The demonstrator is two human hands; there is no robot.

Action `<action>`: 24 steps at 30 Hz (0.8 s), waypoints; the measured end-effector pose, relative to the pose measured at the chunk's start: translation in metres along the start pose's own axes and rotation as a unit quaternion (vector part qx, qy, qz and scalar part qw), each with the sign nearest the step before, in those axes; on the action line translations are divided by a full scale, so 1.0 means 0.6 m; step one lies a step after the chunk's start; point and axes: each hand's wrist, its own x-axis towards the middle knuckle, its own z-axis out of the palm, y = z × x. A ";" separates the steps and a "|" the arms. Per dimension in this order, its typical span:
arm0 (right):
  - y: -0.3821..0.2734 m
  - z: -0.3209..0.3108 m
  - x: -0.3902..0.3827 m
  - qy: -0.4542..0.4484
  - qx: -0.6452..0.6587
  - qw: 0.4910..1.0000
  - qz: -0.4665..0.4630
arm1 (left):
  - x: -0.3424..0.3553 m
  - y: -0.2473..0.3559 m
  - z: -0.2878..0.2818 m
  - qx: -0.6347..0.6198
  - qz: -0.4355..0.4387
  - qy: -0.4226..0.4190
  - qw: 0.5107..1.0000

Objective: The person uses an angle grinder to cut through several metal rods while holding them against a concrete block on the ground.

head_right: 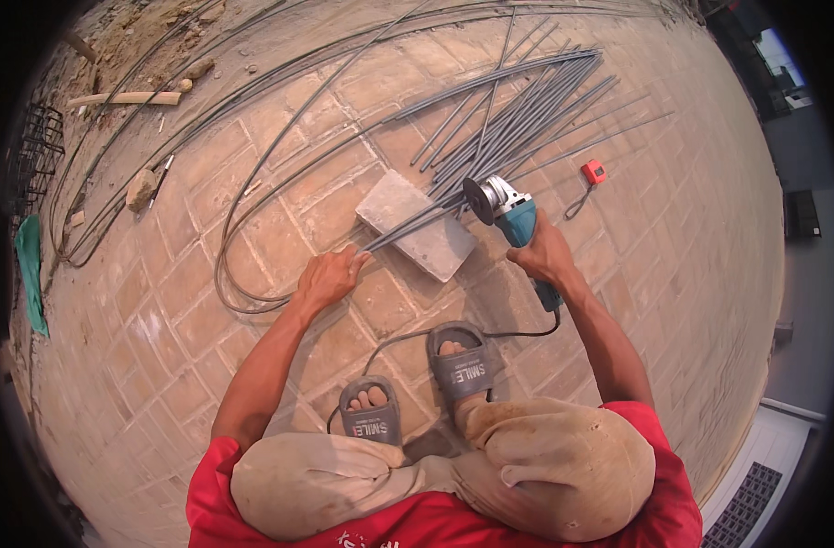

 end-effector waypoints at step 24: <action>-0.025 0.007 -0.001 -0.017 -0.012 0.999 0.025 | -0.008 -0.007 -0.002 -0.015 0.001 0.011 1.000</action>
